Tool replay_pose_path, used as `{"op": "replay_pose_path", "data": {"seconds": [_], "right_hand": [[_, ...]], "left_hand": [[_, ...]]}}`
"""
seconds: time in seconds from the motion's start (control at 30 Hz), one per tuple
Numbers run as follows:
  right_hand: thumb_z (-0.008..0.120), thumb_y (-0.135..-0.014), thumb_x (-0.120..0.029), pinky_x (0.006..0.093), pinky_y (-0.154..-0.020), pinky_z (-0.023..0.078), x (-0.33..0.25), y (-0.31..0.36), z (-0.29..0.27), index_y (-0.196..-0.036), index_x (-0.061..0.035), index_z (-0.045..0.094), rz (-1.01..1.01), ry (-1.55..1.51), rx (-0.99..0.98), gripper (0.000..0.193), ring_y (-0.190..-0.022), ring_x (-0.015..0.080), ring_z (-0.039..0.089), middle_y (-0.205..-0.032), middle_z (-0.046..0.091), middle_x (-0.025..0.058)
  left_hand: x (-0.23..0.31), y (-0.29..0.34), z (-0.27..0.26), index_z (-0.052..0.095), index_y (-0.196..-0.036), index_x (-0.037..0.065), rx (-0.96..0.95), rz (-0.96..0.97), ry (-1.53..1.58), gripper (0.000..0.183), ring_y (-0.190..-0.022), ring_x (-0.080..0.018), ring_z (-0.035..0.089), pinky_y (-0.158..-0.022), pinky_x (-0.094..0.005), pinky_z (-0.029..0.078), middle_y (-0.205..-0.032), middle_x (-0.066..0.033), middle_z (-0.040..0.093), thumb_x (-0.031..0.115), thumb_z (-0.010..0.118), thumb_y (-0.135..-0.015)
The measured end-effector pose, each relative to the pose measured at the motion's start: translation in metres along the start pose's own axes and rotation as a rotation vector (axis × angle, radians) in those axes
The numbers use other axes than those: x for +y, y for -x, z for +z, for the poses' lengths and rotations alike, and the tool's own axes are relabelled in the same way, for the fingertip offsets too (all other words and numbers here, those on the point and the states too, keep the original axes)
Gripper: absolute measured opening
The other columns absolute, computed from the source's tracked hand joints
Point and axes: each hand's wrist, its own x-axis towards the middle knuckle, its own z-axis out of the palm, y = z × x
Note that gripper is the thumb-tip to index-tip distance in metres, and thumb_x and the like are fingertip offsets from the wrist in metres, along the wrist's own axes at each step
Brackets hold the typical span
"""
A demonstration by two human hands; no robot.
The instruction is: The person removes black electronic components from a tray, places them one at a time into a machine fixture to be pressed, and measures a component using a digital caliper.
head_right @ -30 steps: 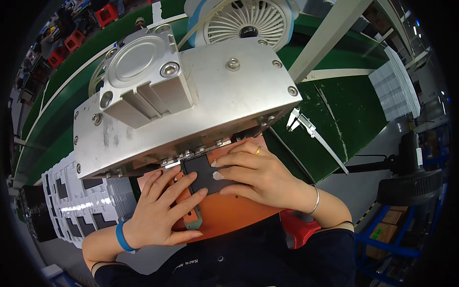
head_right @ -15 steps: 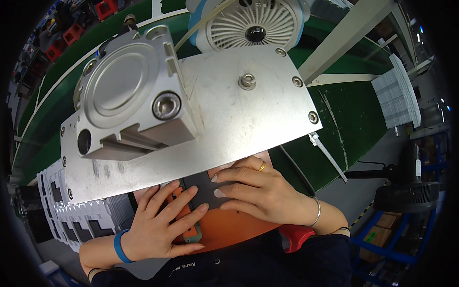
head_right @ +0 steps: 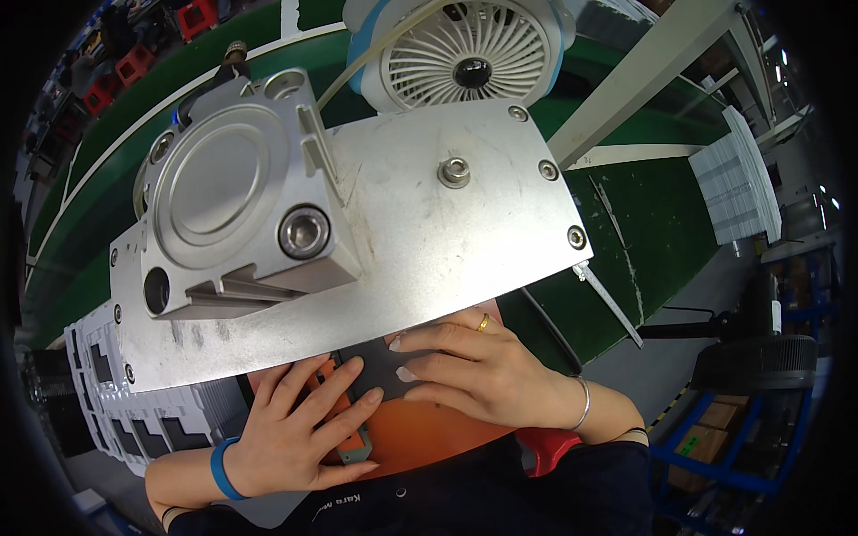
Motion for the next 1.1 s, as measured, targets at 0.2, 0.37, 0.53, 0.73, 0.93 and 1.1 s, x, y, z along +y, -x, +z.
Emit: {"op": "replay_pose_path", "data": {"seconds": [0.2,0.37,0.53,0.73,0.93,1.1], "right_hand": [[0.080,-0.073,-0.020,0.0276,-0.076,0.048,0.001,-0.003,0.000,-0.088,-0.0069,0.070,-0.015,-0.028,0.013,0.022,-0.088,0.0184,0.063,-0.113,0.066,0.0058],[0.080,-0.074,-0.020,0.0276,-0.073,0.050,0.001,-0.002,-0.001,-0.086,-0.0061,0.069,-0.024,-0.013,0.021,0.022,-0.084,0.0180,0.064,-0.109,0.067,0.0080],[0.080,-0.073,-0.020,0.0286,-0.075,0.049,0.002,-0.001,0.000,-0.086,-0.0070,0.069,-0.009,-0.025,0.011,0.022,-0.085,0.0175,0.063,-0.111,0.066,0.0068],[0.080,-0.072,-0.019,0.0339,-0.083,0.044,0.000,-0.001,0.000,-0.089,-0.0093,0.068,0.018,-0.037,-0.005,0.023,-0.098,0.0220,0.058,-0.113,0.064,0.0038],[0.078,-0.072,-0.013,0.0364,-0.086,0.044,-0.001,-0.006,-0.005,-0.093,-0.0100,0.064,0.011,-0.003,-0.085,0.026,-0.100,0.0269,0.055,-0.111,0.056,0.0053],[0.078,-0.069,-0.003,0.0342,-0.081,0.051,-0.019,-0.011,-0.014,-0.094,-0.0045,0.061,0.127,-0.187,-0.080,0.031,-0.094,0.0278,0.060,-0.100,0.057,0.0095]], "left_hand": [[0.000,0.000,0.001,0.056,-0.134,0.022,-0.013,-0.003,-0.009,0.067,-0.130,-0.0359,0.039,-0.106,-0.0509,0.029,-0.146,-0.0098,0.043,0.060,0.064,-0.079],[0.001,0.000,0.000,0.057,-0.133,0.023,-0.003,-0.007,-0.044,0.066,-0.131,-0.0362,0.037,-0.107,-0.0533,0.027,-0.146,-0.0092,0.043,0.060,0.064,-0.079],[0.002,-0.001,0.001,0.058,-0.132,0.022,0.005,-0.016,-0.016,0.064,-0.131,-0.0359,0.037,-0.107,-0.0525,0.027,-0.146,-0.0090,0.043,0.058,0.065,-0.079],[0.002,-0.002,0.000,0.059,-0.130,0.020,0.055,-0.013,0.012,0.063,-0.129,-0.0363,0.041,-0.107,-0.0506,0.029,-0.144,-0.0099,0.046,0.057,0.066,-0.078],[-0.007,-0.005,0.001,0.059,-0.130,0.016,0.140,0.045,0.064,0.066,-0.129,-0.0381,0.041,-0.106,-0.0500,0.030,-0.143,-0.0136,0.046,0.055,0.068,-0.078],[0.003,0.004,-0.005,0.058,-0.126,0.007,0.410,-0.019,0.299,0.051,-0.104,-0.0306,0.058,-0.086,-0.0395,0.048,-0.124,-0.0130,0.056,0.023,0.075,-0.080]]}}
